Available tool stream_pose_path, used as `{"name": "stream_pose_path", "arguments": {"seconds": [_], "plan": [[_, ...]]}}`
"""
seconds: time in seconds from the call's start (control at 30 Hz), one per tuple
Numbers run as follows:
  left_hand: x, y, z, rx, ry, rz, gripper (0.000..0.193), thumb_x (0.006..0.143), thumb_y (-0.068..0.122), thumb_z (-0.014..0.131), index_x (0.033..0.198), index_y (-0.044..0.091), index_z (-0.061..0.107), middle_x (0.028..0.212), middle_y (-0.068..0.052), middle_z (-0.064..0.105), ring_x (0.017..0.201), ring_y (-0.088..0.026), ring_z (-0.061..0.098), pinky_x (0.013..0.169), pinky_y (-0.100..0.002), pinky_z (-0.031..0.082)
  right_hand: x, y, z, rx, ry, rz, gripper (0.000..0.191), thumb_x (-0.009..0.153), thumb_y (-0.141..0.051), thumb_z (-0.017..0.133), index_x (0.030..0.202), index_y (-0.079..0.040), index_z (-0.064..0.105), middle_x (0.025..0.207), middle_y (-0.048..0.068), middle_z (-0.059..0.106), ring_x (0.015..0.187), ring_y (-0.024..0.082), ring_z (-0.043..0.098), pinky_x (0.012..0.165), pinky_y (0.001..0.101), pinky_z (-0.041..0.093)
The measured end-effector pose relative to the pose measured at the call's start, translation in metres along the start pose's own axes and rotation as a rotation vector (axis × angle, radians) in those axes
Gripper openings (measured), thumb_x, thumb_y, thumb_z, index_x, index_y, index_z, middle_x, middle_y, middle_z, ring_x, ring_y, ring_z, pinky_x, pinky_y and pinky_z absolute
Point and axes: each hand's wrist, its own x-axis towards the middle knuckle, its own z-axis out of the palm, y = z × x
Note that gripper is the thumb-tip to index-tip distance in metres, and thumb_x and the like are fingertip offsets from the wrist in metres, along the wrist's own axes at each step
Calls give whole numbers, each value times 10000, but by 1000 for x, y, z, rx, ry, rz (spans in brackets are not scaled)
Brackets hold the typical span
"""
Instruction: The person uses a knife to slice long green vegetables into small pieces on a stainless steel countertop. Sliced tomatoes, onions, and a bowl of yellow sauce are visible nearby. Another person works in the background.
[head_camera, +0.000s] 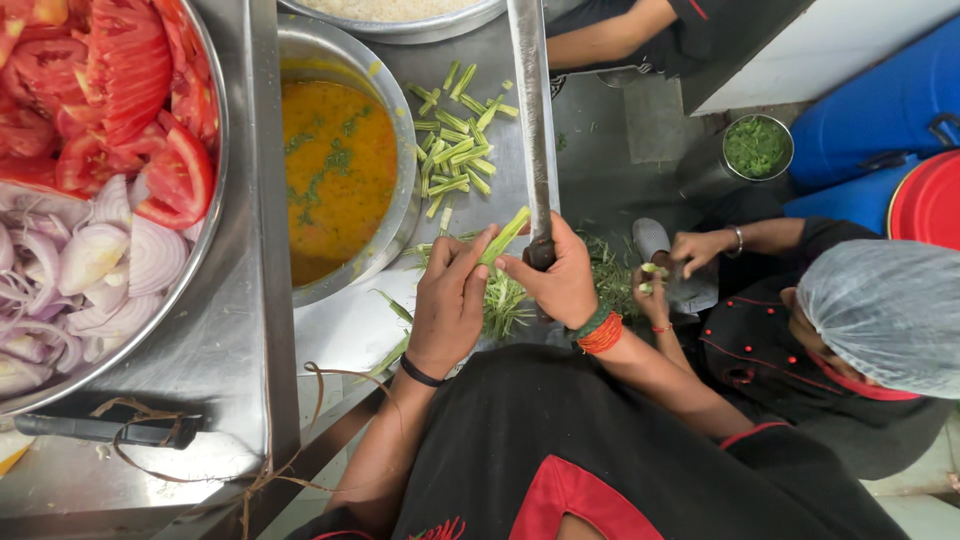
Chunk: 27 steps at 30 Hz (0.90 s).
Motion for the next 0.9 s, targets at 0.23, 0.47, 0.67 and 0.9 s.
{"name": "stream_pose_path", "arguments": {"seconds": [0.23,0.47,0.67,0.9], "plan": [[0,-4,2,14,68,30,369,997,50,594,1358,38,521,1035,-150,560,925,-295,593,816,-401,496,7,3,-12,292,-108,198,175,880,14,770,1013,14,656,653,-35,581,489,27,497,440,213,386],[-2,-7,6,-33,81,-6,223,993,53,612,1205,23,548,1000,-148,569,868,-300,608,762,-394,497,5,20,-15,488,-207,408,130,915,-18,732,1003,25,646,643,-15,562,462,51,490,418,227,393],[0,-7,4,55,261,-11,170,1004,43,595,1172,17,580,1014,-158,562,901,-322,605,785,-408,493,-10,38,-19,753,-315,414,117,973,-31,724,975,37,629,645,27,578,474,90,521,433,254,398],[0,-5,1,132,315,5,173,1004,58,605,1169,11,624,1014,-166,624,898,-353,636,780,-414,503,-4,14,-7,-59,-98,297,270,904,-126,725,1146,-42,641,604,-55,510,446,43,425,409,255,329]]}}
